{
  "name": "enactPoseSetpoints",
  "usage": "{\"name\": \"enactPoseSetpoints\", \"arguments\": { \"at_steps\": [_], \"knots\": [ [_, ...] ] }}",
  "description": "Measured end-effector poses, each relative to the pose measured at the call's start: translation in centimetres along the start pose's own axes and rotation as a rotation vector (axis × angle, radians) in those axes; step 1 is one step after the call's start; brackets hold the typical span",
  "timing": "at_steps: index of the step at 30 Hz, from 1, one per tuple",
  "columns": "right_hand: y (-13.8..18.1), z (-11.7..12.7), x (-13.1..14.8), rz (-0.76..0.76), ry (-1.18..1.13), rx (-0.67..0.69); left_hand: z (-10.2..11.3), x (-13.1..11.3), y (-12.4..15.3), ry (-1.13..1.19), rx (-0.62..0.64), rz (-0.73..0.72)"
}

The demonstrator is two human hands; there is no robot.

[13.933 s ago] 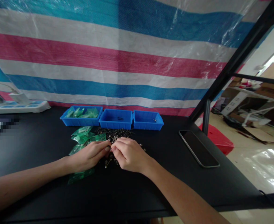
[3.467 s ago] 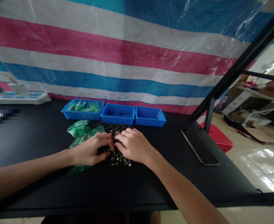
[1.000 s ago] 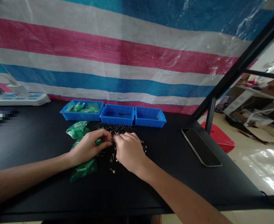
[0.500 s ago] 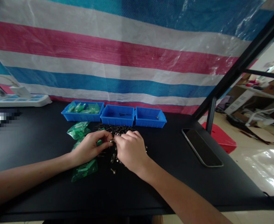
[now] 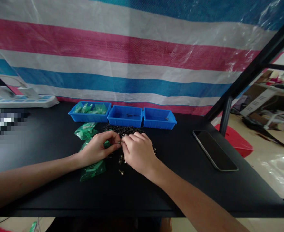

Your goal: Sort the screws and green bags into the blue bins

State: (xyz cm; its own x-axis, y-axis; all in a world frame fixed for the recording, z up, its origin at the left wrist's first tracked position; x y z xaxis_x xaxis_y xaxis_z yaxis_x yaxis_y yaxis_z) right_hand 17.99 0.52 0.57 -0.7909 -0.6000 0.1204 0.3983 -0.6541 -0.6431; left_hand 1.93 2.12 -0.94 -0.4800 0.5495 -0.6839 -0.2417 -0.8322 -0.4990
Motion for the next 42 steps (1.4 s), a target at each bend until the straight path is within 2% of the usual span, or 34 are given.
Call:
{"name": "enactPoseSetpoints", "arguments": {
  "at_steps": [11, 20, 28, 33, 42],
  "knots": [
    [-0.02, -0.03, -0.16, -0.01, 0.006, -0.047, 0.0, -0.15, 0.18, 0.016, 0.01, 0.053],
    [0.06, -0.24, -0.19, 0.03, 0.011, -0.061, 0.28, -0.25, 0.01, -0.07, 0.087, 0.074],
    [0.11, -0.15, -0.04, 0.088, 0.034, 0.066, 0.31, -0.57, -0.08, -0.046, 0.095, 0.054],
    [0.06, 0.01, 0.12, 0.131, 0.056, 0.085, 0.35, -0.6, -0.06, -0.026, 0.106, 0.045],
    [0.03, 0.1, 0.19, 0.118, 0.076, 0.09, 0.43, -0.75, 0.01, -0.012, 0.107, 0.051]
  ]
}}
Point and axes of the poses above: each hand's wrist, its own y-axis away from the middle knuckle, its own z-axis out of the back of the hand, x = y × z, the point moved 1 cm from there along -y, towards the middle knuckle, and after that the axes turned 14 degrees about -x, right-handed, at the moved point
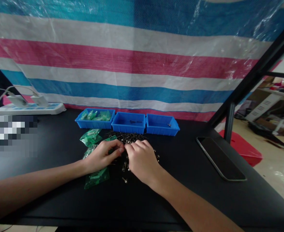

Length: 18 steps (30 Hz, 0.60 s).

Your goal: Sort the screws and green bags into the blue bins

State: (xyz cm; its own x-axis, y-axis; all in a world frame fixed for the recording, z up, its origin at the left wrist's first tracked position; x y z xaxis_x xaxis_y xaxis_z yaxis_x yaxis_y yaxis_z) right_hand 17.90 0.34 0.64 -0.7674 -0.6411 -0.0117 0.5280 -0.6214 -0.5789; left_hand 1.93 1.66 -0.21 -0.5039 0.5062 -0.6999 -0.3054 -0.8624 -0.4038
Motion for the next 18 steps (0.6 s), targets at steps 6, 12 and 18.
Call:
{"name": "enactPoseSetpoints", "arguments": {
  "at_steps": [6, 12, 18],
  "knots": [
    [0.02, 0.14, 0.15, -0.006, 0.004, 0.001, 0.1, -0.17, -0.08, -0.027, 0.016, -0.002],
    [-0.07, 0.16, 0.16, -0.015, 0.018, -0.001, 0.13, -0.19, -0.13, -0.022, 0.024, 0.004],
    [-0.03, -0.01, 0.11, -0.035, 0.008, -0.001, 0.08, -0.07, -0.1, -0.021, 0.023, -0.003]
  ]
}}
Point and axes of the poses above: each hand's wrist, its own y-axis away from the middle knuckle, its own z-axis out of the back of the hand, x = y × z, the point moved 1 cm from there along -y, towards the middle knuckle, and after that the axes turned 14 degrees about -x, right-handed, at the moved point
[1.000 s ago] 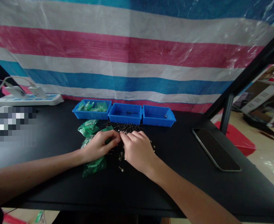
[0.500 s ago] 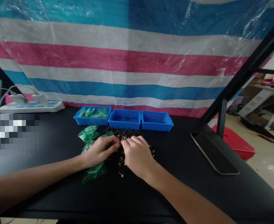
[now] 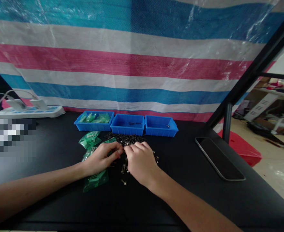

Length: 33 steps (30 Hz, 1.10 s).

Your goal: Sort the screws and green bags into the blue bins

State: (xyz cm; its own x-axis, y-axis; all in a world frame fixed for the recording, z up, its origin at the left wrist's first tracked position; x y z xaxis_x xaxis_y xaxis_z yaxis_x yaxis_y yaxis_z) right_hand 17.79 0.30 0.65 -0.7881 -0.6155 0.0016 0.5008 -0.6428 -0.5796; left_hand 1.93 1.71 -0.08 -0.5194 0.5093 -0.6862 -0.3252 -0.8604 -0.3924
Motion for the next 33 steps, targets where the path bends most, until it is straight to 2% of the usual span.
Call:
{"name": "enactPoseSetpoints", "arguments": {
  "at_steps": [21, 33],
  "knots": [
    [0.09, -0.34, -0.34, 0.048, -0.022, 0.009, 0.0, -0.08, -0.01, -0.019, -0.019, 0.001],
    [0.06, -0.18, -0.27, 0.021, -0.055, -0.014, -0.18, 0.17, -0.01, -0.019, -0.001, 0.013]
  ]
}}
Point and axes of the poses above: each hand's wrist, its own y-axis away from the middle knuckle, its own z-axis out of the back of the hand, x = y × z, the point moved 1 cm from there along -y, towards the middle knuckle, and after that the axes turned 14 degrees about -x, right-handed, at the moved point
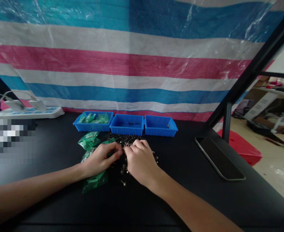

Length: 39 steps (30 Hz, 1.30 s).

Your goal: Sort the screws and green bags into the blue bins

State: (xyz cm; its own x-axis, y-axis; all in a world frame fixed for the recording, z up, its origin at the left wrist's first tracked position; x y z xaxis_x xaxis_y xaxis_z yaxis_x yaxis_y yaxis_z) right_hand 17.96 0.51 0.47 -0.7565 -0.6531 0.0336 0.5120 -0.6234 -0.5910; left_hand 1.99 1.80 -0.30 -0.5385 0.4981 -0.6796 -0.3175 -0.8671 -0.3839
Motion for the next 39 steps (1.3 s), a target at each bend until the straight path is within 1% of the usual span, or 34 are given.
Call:
{"name": "enactPoseSetpoints", "arguments": {
  "at_steps": [5, 12, 20, 26, 31, 36, 39],
  "knots": [
    [-0.04, -0.05, -0.02, 0.011, 0.014, -0.01, 0.09, -0.02, 0.03, -0.002, -0.006, -0.008],
    [0.07, 0.0, -0.03, 0.042, 0.055, -0.006, -0.03, -0.01, 0.0, -0.012, 0.004, -0.057],
    [0.11, -0.06, -0.04, 0.07, 0.087, -0.026, 0.04, -0.03, 0.05, -0.019, 0.008, -0.064],
    [0.12, 0.03, -0.22, 0.069, 0.084, -0.06, 0.02, 0.03, 0.17, -0.032, 0.01, -0.071],
    [-0.07, 0.2, -0.26, 0.054, 0.034, -0.091, 0.01, 0.1, 0.17, -0.053, -0.02, -0.066],
    [-0.22, 0.31, -0.2, 0.032, 0.013, -0.1, -0.01, 0.04, 0.07, -0.059, -0.028, -0.066],
    [-0.24, 0.35, -0.18, 0.024, 0.019, -0.079, -0.01, -0.02, 0.05, -0.061, -0.035, -0.058]
  ]
}}
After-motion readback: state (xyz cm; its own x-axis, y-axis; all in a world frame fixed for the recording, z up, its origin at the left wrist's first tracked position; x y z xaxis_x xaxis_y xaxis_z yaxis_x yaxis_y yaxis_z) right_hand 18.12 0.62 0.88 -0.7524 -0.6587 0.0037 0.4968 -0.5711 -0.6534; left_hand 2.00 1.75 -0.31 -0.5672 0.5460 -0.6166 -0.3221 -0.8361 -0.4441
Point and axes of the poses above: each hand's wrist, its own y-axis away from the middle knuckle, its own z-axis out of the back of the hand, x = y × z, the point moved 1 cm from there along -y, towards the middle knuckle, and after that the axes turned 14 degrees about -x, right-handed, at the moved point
